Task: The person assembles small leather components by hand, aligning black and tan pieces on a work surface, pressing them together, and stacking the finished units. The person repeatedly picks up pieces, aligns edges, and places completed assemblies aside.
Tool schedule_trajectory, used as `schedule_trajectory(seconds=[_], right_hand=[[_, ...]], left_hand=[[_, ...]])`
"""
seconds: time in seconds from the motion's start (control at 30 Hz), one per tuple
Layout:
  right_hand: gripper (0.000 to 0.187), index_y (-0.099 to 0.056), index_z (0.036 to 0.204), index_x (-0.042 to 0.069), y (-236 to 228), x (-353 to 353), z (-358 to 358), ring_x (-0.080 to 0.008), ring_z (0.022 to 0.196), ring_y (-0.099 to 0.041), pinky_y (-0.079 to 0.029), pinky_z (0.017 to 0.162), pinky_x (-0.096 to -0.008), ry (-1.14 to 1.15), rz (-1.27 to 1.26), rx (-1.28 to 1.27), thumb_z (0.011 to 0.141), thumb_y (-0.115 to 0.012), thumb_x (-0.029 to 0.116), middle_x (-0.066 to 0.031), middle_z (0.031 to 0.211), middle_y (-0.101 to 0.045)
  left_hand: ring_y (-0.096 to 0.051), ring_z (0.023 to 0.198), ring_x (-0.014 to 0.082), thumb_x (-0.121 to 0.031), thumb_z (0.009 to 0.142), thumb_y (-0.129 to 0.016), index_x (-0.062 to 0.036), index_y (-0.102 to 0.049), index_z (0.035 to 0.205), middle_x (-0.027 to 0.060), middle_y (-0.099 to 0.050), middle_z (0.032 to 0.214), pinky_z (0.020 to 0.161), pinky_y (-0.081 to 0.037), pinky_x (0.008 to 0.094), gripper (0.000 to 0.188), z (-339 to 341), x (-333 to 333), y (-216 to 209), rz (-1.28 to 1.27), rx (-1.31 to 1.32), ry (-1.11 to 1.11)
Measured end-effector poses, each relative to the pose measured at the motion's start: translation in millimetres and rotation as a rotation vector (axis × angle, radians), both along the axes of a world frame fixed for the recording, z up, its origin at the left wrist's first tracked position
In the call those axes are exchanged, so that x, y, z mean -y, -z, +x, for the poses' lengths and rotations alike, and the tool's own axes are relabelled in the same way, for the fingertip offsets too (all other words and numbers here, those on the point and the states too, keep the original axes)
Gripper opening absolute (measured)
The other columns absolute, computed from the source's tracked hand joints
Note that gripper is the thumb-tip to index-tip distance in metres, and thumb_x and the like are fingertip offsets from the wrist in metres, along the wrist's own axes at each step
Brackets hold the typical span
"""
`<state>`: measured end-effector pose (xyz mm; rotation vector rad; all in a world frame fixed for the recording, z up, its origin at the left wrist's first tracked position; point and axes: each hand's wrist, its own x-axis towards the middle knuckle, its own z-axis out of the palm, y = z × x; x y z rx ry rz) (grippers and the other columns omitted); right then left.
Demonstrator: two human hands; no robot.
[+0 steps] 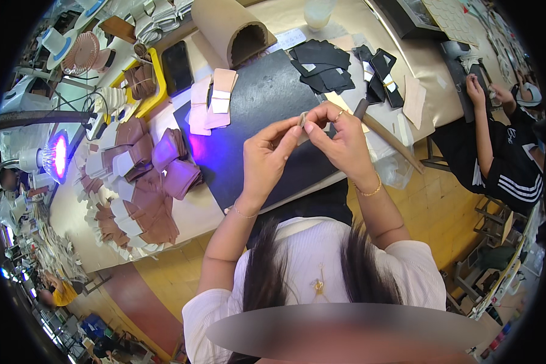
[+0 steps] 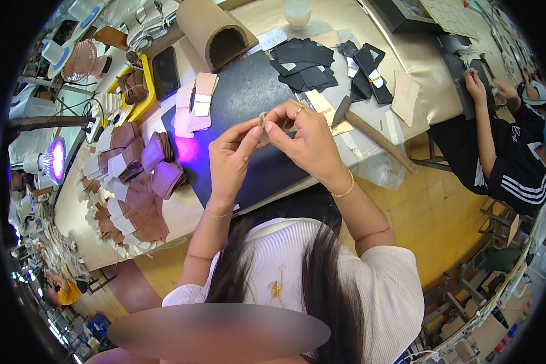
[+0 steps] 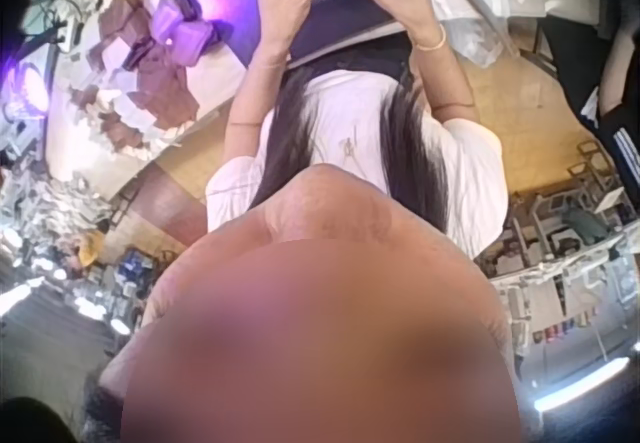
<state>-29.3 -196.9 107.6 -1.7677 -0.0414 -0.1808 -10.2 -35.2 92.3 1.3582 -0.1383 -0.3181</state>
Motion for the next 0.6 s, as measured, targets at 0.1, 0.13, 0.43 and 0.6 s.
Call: schedule_trajectory(seconds=[0.1,0.13,0.43,0.6], right_hand=[[0.015,-0.062,0.089,0.0,10,-2,2,-0.0113,0.073,-0.058,-0.048,0.065,-0.0255,0.02,0.024,0.072,0.087,-0.069,0.013,-0.0045,0.083,-0.062],[0.016,-0.061,0.089,0.001,13,-2,3,-0.0113,0.073,-0.057,-0.048,0.066,-0.0253,0.04,0.058,0.109,0.087,-0.07,0.013,-0.0045,0.083,-0.061],[0.02,-0.055,0.086,0.005,30,-3,8,-0.0091,0.079,-0.055,-0.047,0.072,-0.0236,0.146,0.121,0.082,0.089,-0.072,0.015,-0.0051,0.095,-0.061],[0.015,-0.046,0.09,0.008,34,70,8,-0.0237,0.095,-0.068,-0.053,0.09,-0.0345,0.247,0.459,0.132,0.098,-0.059,0.008,-0.0189,0.104,-0.07]], left_hand=[[-0.066,0.088,0.0121,-0.012,0.098,-0.061,0.0057,-0.067,0.113,0.0098,-0.07,0.101,0.079,-0.057,0.0275,0.024,7,-6,6,-0.072,-0.087,-0.009],[-0.067,0.088,0.0127,-0.012,0.098,-0.06,0.0059,-0.066,0.113,0.0097,-0.07,0.1,0.079,-0.058,0.0283,0.024,9,-8,7,-0.165,-0.136,-0.014],[-0.07,0.083,0.0186,-0.017,0.1,-0.056,-0.0003,-0.06,0.102,0.0098,-0.068,0.096,0.072,-0.062,0.0343,0.017,4,-11,14,-0.155,-0.094,-0.103],[-0.069,0.078,0.0163,-0.014,0.1,-0.055,-0.0039,-0.058,0.097,0.0069,-0.066,0.087,0.066,-0.063,0.0355,0.011,23,-62,12,-0.364,-0.122,-0.288]])
